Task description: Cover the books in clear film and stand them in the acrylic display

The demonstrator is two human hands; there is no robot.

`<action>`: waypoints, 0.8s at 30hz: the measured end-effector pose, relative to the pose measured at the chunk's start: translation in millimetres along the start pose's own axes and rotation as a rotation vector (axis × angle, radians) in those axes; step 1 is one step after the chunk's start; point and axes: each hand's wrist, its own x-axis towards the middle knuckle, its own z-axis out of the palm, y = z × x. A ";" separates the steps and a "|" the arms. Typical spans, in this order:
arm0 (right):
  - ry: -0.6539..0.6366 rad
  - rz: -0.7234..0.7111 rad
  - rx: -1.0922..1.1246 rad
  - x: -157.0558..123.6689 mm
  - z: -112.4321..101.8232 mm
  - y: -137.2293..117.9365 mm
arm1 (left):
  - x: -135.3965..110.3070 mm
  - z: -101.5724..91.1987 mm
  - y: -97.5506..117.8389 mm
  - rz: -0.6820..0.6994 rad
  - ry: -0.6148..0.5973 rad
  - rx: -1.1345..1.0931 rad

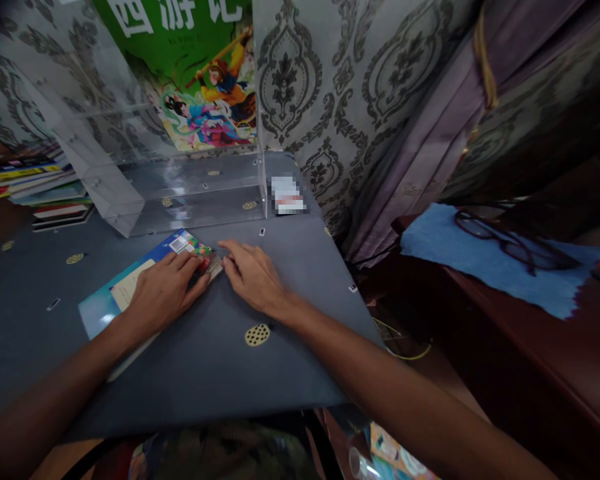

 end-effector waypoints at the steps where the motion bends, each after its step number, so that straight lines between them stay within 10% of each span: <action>1: -0.017 0.009 -0.005 0.2 0.4 0.4 | 0.0 0.0 0.1 0.001 -0.002 0.001; 24: 0.085 0.050 0.161 0.7 -7.8 -9.5 | -1.3 3.6 -1.5 -0.003 0.025 -0.019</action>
